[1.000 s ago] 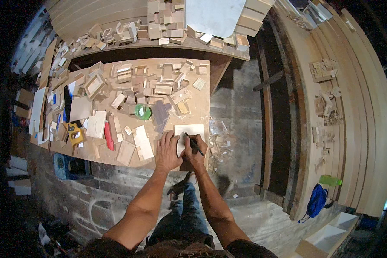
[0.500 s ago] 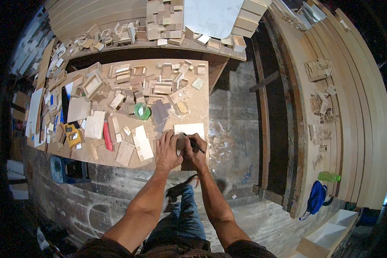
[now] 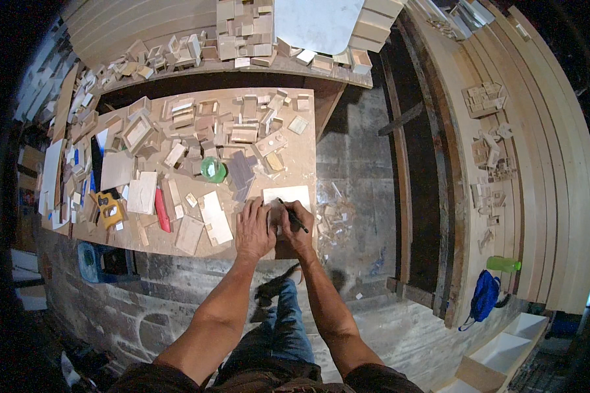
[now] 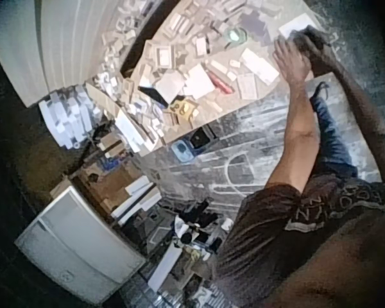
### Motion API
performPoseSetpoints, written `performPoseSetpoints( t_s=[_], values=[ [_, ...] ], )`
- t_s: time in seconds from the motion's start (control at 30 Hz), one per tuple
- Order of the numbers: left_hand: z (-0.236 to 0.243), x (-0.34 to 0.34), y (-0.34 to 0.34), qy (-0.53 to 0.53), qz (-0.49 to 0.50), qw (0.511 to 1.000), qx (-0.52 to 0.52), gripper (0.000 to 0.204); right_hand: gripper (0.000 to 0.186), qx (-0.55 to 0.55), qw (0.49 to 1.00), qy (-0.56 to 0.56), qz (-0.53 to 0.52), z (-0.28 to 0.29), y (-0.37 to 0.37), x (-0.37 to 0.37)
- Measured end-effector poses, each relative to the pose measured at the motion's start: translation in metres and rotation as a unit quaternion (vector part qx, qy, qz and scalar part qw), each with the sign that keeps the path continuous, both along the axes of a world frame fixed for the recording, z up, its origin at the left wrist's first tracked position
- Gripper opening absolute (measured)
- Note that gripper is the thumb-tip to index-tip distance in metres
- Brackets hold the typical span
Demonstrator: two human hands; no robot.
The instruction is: The person marks a wood piece with a pencil, holds it against a wooden block on a workbench, and cuts a section off using a handsaw. They then place the cut wood piece onto a small wooden assembly.
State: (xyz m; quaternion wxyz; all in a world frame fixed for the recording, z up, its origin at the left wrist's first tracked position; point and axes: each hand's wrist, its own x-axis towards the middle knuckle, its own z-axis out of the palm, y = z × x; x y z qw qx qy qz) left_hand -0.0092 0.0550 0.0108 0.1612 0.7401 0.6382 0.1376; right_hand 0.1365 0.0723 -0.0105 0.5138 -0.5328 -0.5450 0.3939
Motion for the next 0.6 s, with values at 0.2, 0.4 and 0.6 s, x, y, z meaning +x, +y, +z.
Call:
performPoseSetpoints(
  t_s=[0.2,0.4,0.6],
  values=[
    [-0.004,0.0,-0.001,-0.001,0.004,1.0,0.029,0.054,0.009,0.006,1.0,-0.003,0.0,-0.01,-0.001,0.001],
    [-0.005,0.001,0.0,-0.005,0.008,1.0,0.027,0.051,0.011,-0.027,0.999,-0.031,0.01,-0.011,-0.001,0.005],
    [-0.005,0.0,0.0,-0.007,0.011,1.0,0.023,0.05,0.014,-0.018,0.999,-0.038,0.002,-0.008,0.0,0.002]
  ],
)
